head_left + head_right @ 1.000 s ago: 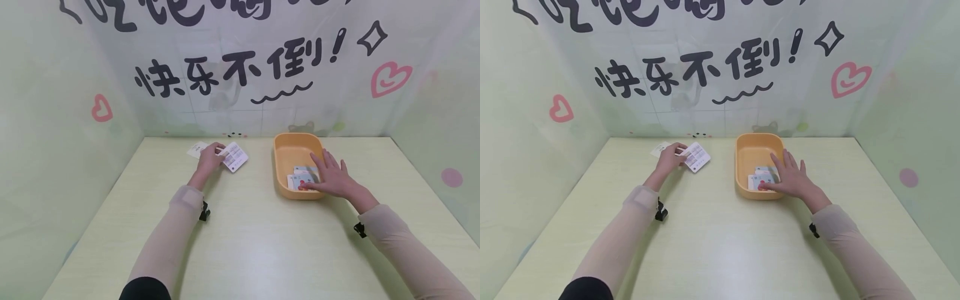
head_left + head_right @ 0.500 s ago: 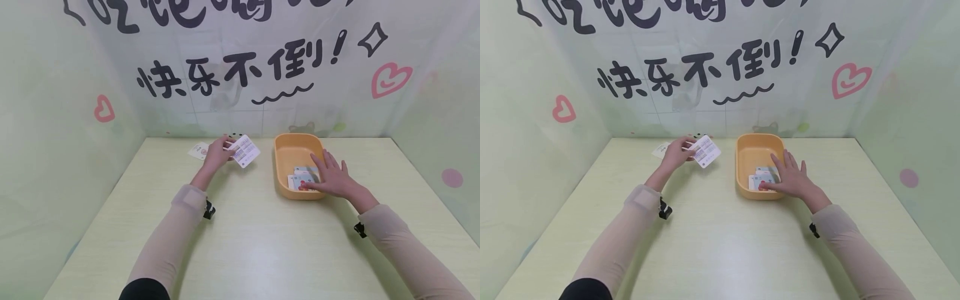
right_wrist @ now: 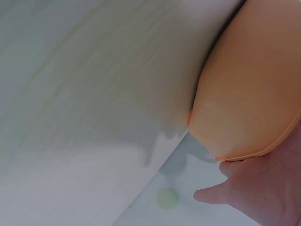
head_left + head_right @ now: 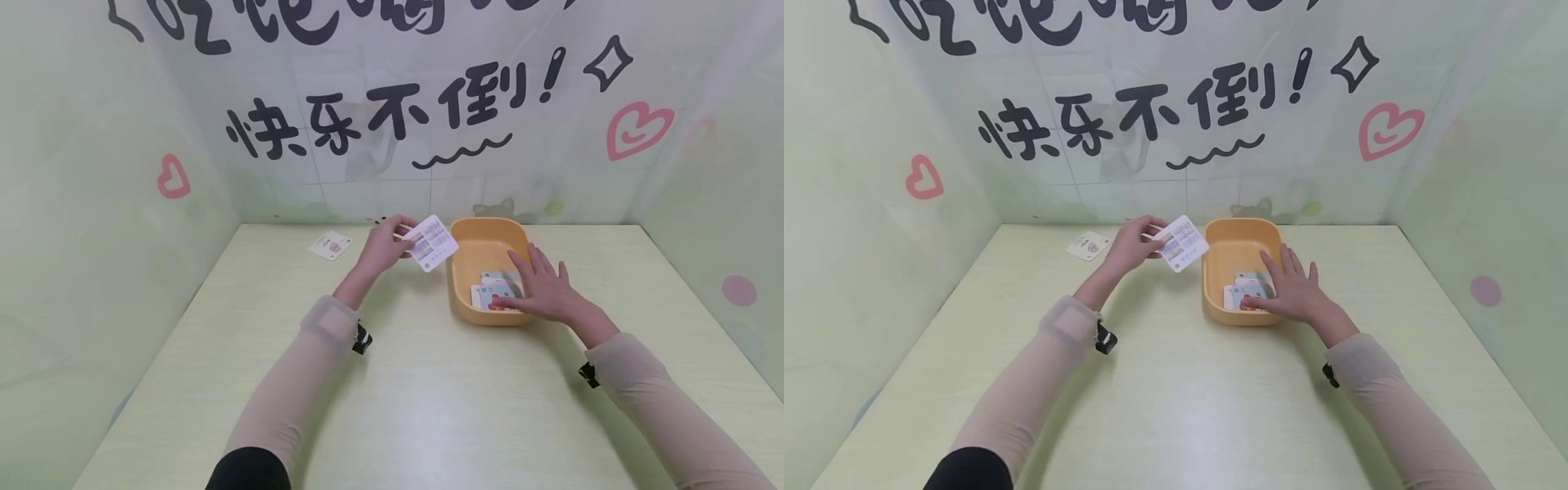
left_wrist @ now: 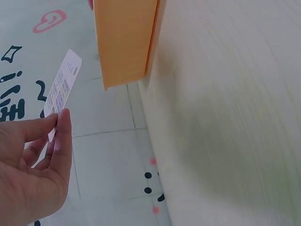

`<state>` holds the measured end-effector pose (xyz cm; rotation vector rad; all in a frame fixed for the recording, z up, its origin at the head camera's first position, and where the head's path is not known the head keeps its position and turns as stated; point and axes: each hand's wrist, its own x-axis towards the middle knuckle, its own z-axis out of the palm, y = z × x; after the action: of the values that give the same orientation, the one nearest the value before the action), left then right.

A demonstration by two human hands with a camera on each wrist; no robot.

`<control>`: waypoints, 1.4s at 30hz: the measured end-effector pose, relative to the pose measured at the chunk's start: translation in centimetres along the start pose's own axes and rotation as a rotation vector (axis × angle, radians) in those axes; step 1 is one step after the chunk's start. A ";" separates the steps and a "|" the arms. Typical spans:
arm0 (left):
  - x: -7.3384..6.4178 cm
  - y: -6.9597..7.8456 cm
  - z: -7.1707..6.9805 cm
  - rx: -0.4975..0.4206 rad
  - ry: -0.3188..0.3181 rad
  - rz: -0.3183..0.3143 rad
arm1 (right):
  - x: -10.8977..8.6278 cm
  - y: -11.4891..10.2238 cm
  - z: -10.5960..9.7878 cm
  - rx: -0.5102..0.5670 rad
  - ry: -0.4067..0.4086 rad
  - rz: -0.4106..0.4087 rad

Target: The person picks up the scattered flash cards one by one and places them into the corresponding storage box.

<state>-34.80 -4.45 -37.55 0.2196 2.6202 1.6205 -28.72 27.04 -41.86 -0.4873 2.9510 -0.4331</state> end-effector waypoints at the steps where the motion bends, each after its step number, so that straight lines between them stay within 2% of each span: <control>1: 0.0 0.2 0.4 0.000 -0.009 0.002 | 0.0 0.0 0.0 -0.001 -0.002 0.003; 9: 0.0 1.3 3.0 0.058 -0.074 0.029 | -0.2 -0.2 0.2 0.009 0.001 0.013; 13: 0.0 1.8 4.1 0.059 -0.105 0.038 | -0.2 -0.2 0.3 0.007 0.000 0.019; 18: 0.2 2.4 5.2 0.075 -0.139 0.046 | -0.2 -0.2 0.3 0.004 -0.007 0.027; 28: 0.0 3.1 7.2 0.174 -0.192 0.076 | -0.3 -0.4 0.0 0.002 -0.014 0.023; 36: -0.6 3.9 8.6 0.393 -0.259 0.102 | -0.4 -0.4 -0.2 0.010 -0.009 0.021; 42: -0.8 4.3 9.6 0.465 -0.297 0.130 | -0.4 -0.3 -0.2 0.012 -0.007 0.019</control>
<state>-32.47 5.81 -38.01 0.6077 2.7381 0.8885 -28.32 26.93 -41.58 -0.4582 2.9420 -0.4458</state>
